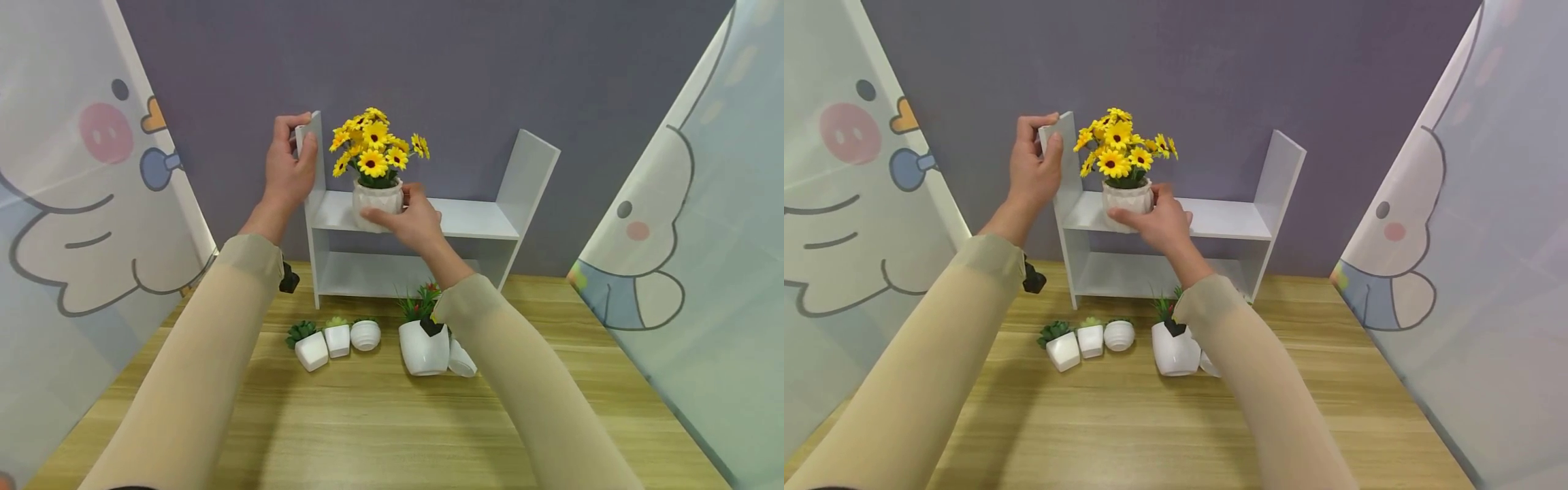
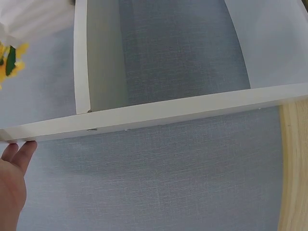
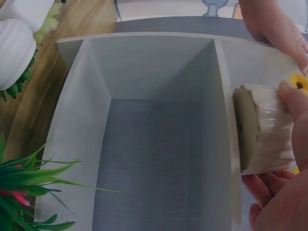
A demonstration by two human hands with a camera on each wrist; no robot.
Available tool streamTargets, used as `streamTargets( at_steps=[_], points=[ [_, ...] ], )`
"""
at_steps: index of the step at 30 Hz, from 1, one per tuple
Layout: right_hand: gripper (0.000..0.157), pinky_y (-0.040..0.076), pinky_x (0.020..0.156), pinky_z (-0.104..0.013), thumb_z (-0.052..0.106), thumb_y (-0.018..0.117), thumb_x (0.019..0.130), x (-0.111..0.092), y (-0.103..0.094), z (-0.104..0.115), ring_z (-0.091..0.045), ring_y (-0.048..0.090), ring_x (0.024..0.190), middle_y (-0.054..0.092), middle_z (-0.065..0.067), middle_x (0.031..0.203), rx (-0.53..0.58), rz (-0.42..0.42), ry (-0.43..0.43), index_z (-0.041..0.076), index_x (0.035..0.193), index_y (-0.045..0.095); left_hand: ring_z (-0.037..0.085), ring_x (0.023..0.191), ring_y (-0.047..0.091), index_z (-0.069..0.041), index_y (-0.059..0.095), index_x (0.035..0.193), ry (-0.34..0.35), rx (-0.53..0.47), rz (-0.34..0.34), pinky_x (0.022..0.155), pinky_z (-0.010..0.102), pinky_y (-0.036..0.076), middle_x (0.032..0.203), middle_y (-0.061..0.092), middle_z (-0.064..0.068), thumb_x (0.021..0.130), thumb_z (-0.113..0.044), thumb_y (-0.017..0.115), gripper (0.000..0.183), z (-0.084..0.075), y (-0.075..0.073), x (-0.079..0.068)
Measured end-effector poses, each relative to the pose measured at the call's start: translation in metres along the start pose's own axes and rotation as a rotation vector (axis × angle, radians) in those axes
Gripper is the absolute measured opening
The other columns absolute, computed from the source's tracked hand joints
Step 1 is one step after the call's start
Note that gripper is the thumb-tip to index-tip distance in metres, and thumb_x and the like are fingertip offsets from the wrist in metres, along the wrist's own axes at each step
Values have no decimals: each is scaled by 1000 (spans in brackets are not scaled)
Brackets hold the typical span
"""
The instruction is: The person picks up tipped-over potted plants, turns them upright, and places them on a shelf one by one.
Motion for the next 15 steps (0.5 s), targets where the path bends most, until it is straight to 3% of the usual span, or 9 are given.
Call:
streamTargets(
  at_steps=[3, 9, 15],
  points=[
    [93, 33, 122, -56, 63, 86, 87, 4, 6, 1, -30, 54, 141, 60, -9, 155, -49, 19, -2, 14, 154, 43, 28, 143, 61, -17, 48, 150, 5, 9, 1, 114, 43, 54, 172, 47, -8, 115, -35, 49, 40, -1, -1, -1],
    [94, 34, 121, -57, 63, 87, 86, 12, 11, 6, -31, 53, 137, 61, -8, 152, -107, 27, 13, 13, 154, 44, 27, 146, 59, -17, 47, 150, 9, 20, 5, 118, 43, 51, 172, 46, -5, 115, -36, 49, 40, -4, -2, 0],
    [96, 24, 126, -59, 63, 87, 86, 24, 20, 14, -29, 56, 138, 62, -7, 151, -165, 30, 2, 12, 155, 45, 28, 144, 60, -18, 46, 150, -1, 17, 8, 114, 43, 53, 173, 45, -6, 115, -36, 49, 39, -4, -4, 0]
  ],
)
Point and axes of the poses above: each hand's wrist, its own x-axis towards the middle knuckle, its own y-axis out of the palm, z = x × y, the point moved 8 cm from there along x, towards the middle knuckle
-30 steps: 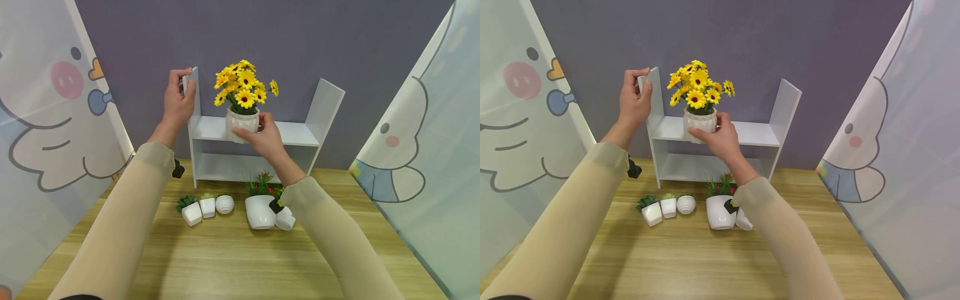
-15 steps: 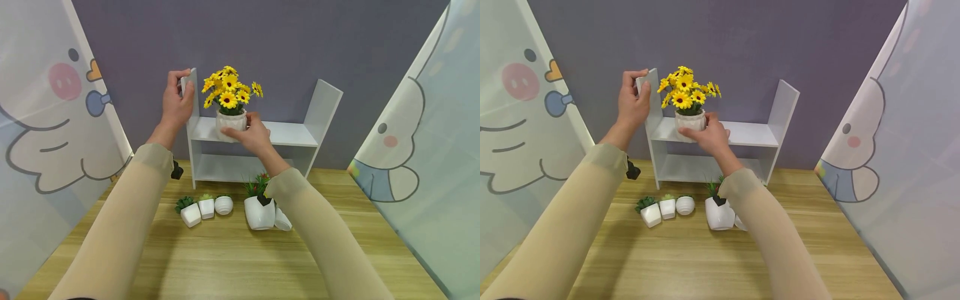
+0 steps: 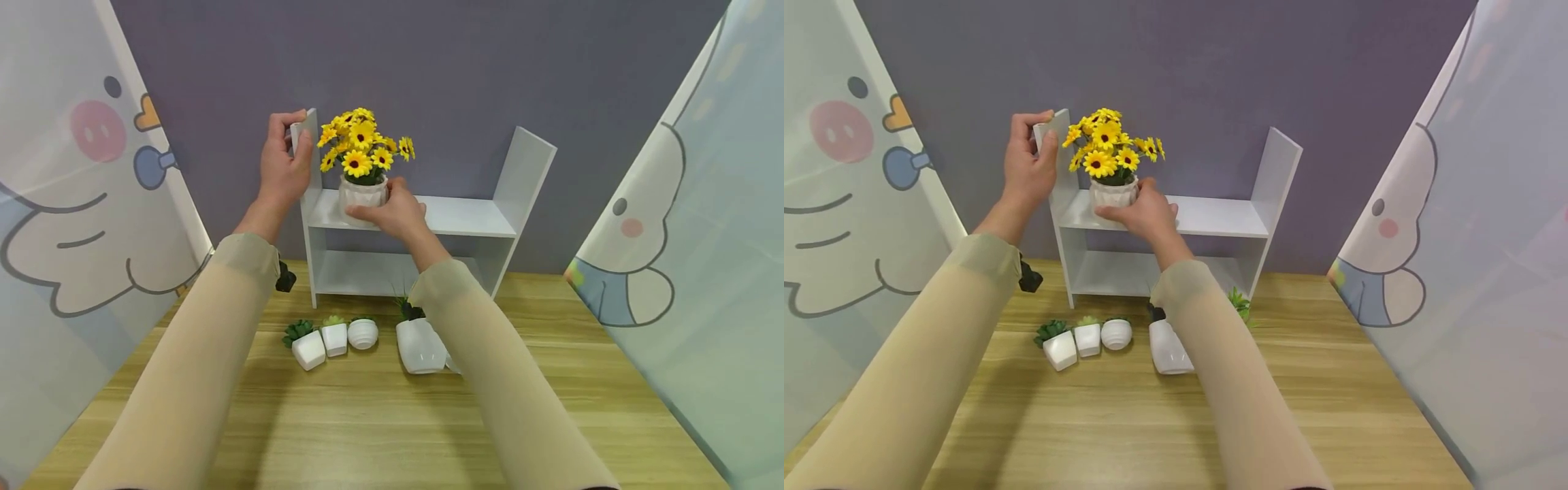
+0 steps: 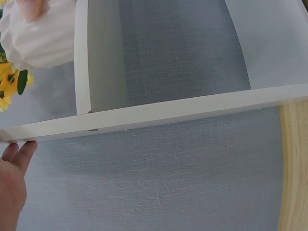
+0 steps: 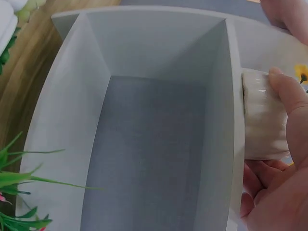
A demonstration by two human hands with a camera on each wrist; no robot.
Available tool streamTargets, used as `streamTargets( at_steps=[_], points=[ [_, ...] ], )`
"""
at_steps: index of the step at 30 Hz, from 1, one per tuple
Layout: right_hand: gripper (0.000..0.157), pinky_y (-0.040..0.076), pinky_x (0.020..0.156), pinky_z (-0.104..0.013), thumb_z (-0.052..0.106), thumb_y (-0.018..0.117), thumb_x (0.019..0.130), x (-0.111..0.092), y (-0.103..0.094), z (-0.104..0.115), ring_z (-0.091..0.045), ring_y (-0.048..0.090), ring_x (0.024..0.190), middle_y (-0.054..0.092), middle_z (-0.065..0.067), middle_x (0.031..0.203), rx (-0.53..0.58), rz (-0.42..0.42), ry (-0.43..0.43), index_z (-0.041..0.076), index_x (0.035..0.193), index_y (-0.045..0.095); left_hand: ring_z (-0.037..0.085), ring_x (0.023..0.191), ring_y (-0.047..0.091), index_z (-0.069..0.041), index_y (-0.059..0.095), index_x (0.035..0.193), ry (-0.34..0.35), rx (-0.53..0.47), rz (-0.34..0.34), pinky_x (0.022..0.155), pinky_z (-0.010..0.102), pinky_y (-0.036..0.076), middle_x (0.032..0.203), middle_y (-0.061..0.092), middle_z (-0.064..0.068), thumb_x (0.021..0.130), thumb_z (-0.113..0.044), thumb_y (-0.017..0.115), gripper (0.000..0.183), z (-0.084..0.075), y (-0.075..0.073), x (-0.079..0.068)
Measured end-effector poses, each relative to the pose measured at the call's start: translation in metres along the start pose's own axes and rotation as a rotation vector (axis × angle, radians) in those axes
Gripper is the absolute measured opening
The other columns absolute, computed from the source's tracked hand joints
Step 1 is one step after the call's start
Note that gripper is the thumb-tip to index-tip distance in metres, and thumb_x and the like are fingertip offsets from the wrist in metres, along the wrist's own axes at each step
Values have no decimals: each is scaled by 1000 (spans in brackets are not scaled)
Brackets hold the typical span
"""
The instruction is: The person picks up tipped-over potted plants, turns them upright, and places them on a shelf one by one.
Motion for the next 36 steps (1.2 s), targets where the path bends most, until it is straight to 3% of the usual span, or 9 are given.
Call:
streamTargets(
  at_steps=[13, 22, 28, 36],
  points=[
    [103, 27, 128, -55, 70, 84, 86, 13, 18, 7, -26, 59, 141, 62, -4, 153, -98, -34, 65, 12, 159, 40, 28, 143, 60, -18, 47, 150, -18, 1, -11, 116, 42, 53, 171, 46, -8, 115, -36, 50, 39, 2, -6, 1],
    [101, 52, 115, -46, 64, 88, 85, 14, 21, 4, -27, 61, 135, 62, -6, 151, 27, -11, 81, 13, 158, 41, 27, 148, 58, -18, 47, 149, -10, 0, -8, 120, 45, 51, 172, 45, -7, 115, -35, 49, 38, 0, -5, 0],
    [104, 51, 117, -47, 68, 83, 88, 13, 24, 0, -28, 59, 140, 58, -7, 157, 45, 61, 89, 13, 164, 40, 27, 144, 60, -20, 46, 150, -12, 6, 2, 115, 43, 54, 171, 45, -5, 116, -37, 49, 39, -1, -4, 0],
    [102, 51, 116, -49, 71, 80, 89, 11, 25, -2, -28, 59, 140, 58, -6, 158, 56, 75, 72, 14, 165, 41, 26, 144, 60, -21, 45, 151, -22, 2, 10, 115, 42, 54, 171, 45, -7, 116, -40, 48, 40, 1, -3, 0]
  ],
)
Point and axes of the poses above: each hand's wrist, its own x-axis towards the middle knuckle, its own y-axis out of the palm, z = x × y, the point moved 8 cm from there along x, towards the middle knuckle
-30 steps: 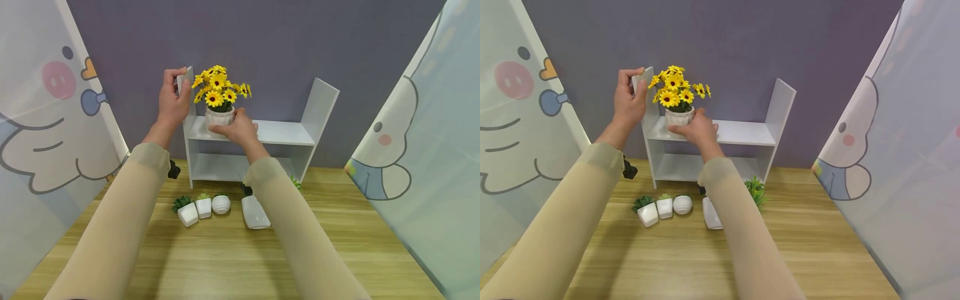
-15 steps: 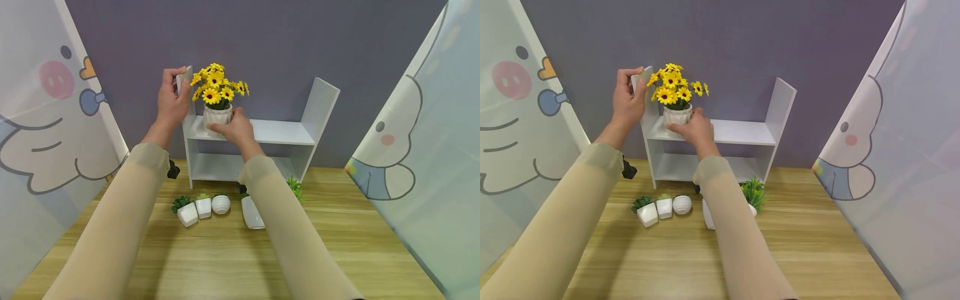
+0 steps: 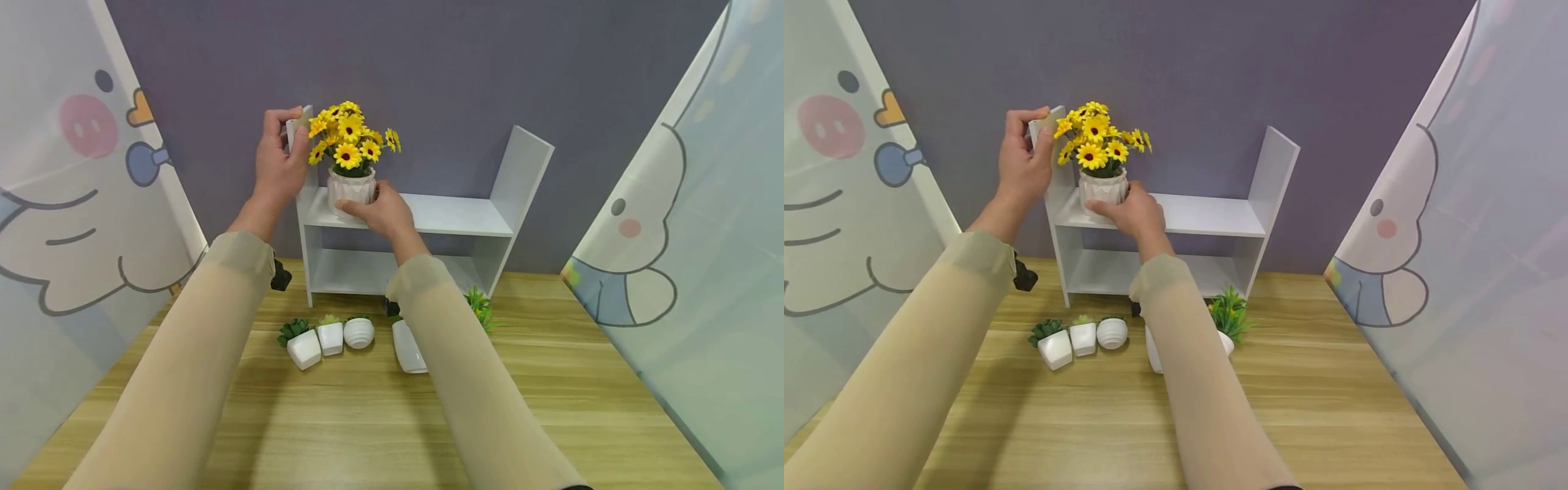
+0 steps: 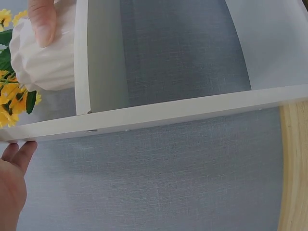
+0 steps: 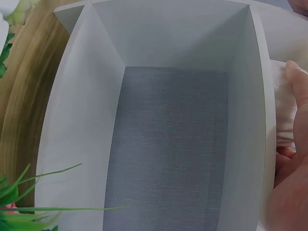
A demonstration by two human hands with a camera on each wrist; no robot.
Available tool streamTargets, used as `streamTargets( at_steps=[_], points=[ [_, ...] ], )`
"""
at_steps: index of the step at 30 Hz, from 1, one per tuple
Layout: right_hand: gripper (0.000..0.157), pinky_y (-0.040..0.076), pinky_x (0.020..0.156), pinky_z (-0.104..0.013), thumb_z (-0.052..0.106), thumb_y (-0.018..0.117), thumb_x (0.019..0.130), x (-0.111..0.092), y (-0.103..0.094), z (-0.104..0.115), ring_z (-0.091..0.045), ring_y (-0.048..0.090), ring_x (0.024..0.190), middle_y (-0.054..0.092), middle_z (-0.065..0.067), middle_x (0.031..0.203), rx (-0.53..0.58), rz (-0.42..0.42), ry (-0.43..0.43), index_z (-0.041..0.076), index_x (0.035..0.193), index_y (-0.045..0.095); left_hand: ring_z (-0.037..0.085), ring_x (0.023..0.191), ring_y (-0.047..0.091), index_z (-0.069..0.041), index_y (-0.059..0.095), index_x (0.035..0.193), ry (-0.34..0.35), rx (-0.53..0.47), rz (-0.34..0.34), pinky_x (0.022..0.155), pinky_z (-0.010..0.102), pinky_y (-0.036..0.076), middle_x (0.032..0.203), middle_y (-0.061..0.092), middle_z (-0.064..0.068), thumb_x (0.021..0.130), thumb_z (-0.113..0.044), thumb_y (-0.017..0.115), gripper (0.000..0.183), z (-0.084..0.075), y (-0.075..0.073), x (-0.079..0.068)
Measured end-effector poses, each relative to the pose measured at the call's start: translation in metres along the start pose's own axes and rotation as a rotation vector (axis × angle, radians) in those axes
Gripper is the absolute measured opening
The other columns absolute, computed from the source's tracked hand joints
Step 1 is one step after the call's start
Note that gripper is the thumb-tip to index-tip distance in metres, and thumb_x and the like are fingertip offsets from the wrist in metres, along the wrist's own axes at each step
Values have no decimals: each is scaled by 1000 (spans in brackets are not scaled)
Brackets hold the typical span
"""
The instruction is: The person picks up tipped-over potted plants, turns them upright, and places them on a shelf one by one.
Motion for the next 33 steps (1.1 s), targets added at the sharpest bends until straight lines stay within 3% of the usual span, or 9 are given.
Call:
streamTargets(
  at_steps=[10, 18, 33],
  points=[
    [98, 48, 119, -52, 72, 74, 93, -1, -2, 1, -32, 56, 143, 55, -11, 159, -101, -34, -41, 15, 166, 44, 27, 145, 60, -20, 46, 150, 8, 3, -4, 115, 44, 54, 170, 46, -6, 115, -39, 47, 40, 0, -1, 1],
    [90, 50, 117, -49, 70, 74, 95, 1, 0, -1, -29, 61, 140, 63, -6, 155, -84, -43, -38, 15, 161, 51, 26, 145, 60, -19, 46, 150, 18, -6, -8, 114, 44, 54, 171, 46, -6, 115, -38, 48, 40, 0, -2, 0],
    [92, 49, 118, -48, 75, 69, 96, 2, 2, 0, -27, 62, 141, 63, -5, 157, -159, -73, -24, 14, 162, 51, 26, 142, 61, -21, 46, 150, 8, -5, -7, 113, 40, 55, 165, 49, 1, 115, -39, 48, 40, -2, -3, 0]
  ],
)
Point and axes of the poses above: each hand's wrist, its own x-axis towards the middle knuckle, its own y-axis out of the palm, z = x × y, the point moved 8 cm from there along x, towards the middle knuckle
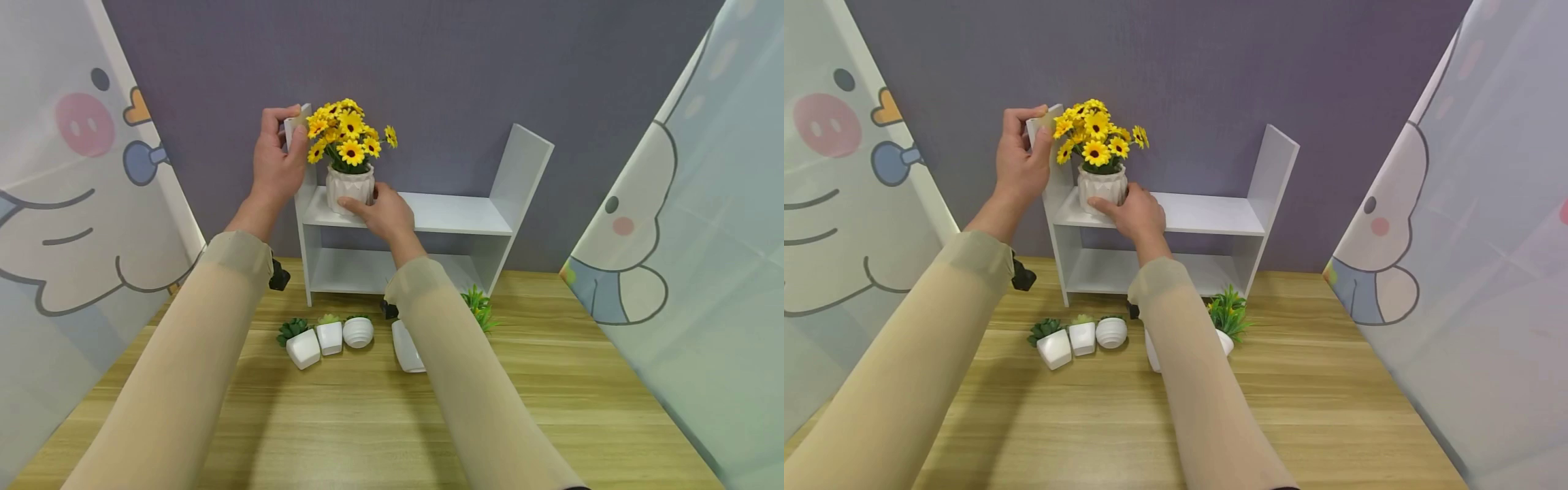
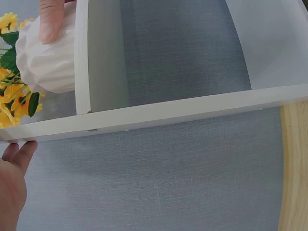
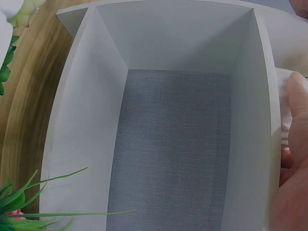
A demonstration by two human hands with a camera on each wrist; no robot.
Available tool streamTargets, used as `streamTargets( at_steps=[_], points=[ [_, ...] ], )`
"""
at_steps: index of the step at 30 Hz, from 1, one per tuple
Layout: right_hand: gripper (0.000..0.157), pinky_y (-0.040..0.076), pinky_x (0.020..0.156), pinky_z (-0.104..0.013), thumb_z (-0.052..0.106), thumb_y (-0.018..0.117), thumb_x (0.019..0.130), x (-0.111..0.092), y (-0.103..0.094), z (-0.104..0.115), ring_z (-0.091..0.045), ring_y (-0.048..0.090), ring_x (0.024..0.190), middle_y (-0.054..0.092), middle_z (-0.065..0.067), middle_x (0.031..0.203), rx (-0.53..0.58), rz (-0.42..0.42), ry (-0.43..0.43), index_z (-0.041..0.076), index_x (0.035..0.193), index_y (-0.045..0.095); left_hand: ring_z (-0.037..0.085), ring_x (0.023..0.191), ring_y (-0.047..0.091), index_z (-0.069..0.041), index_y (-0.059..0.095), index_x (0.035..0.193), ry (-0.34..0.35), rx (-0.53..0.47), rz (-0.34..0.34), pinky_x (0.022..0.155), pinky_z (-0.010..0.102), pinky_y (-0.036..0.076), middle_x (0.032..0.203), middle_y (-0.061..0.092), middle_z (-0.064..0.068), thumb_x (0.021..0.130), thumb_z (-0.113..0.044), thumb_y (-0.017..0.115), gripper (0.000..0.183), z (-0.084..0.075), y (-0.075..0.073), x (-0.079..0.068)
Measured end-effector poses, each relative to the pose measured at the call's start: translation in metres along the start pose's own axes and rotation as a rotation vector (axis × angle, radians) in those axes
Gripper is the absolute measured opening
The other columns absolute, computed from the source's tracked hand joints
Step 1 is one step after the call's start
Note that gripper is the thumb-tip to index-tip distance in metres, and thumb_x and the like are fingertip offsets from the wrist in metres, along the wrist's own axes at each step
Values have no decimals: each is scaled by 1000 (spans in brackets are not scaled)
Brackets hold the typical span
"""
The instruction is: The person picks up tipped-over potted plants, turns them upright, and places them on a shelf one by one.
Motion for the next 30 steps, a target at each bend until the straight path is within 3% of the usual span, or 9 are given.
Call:
streamTargets(
  at_steps=[18, 24, 30],
  points=[
    [94, 48, 120, -48, 74, 71, 95, -2, 1, 0, -26, 59, 145, 60, -4, 162, 18, -5, 21, 16, 165, 47, 27, 143, 61, -18, 46, 149, 7, -18, 2, 114, 43, 54, 168, 48, -1, 115, -37, 48, 39, 3, -1, 0],
    [96, 48, 121, -47, 64, 77, 96, -11, -7, -1, -28, 54, 149, 54, -7, 165, 188, -42, -13, 12, 168, 42, 28, 143, 60, -18, 47, 149, 19, -23, -4, 114, 44, 54, 169, 48, -2, 115, -37, 49, 39, 3, -2, -2],
    [81, 56, 102, -45, 58, 77, 99, -30, -25, -8, -26, 60, 126, 59, -6, 154, 402, -69, -78, 14, 161, 49, 27, 144, 60, -18, 46, 150, 16, -27, 1, 113, 44, 54, 170, 46, -5, 115, -37, 49, 39, 2, -2, -2]
  ],
)
Point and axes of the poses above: each hand's wrist, its own x-axis towards the middle knuckle, its own y-axis out of the palm, z = x × y, the point moved 8 cm from there along x, towards the middle knuckle
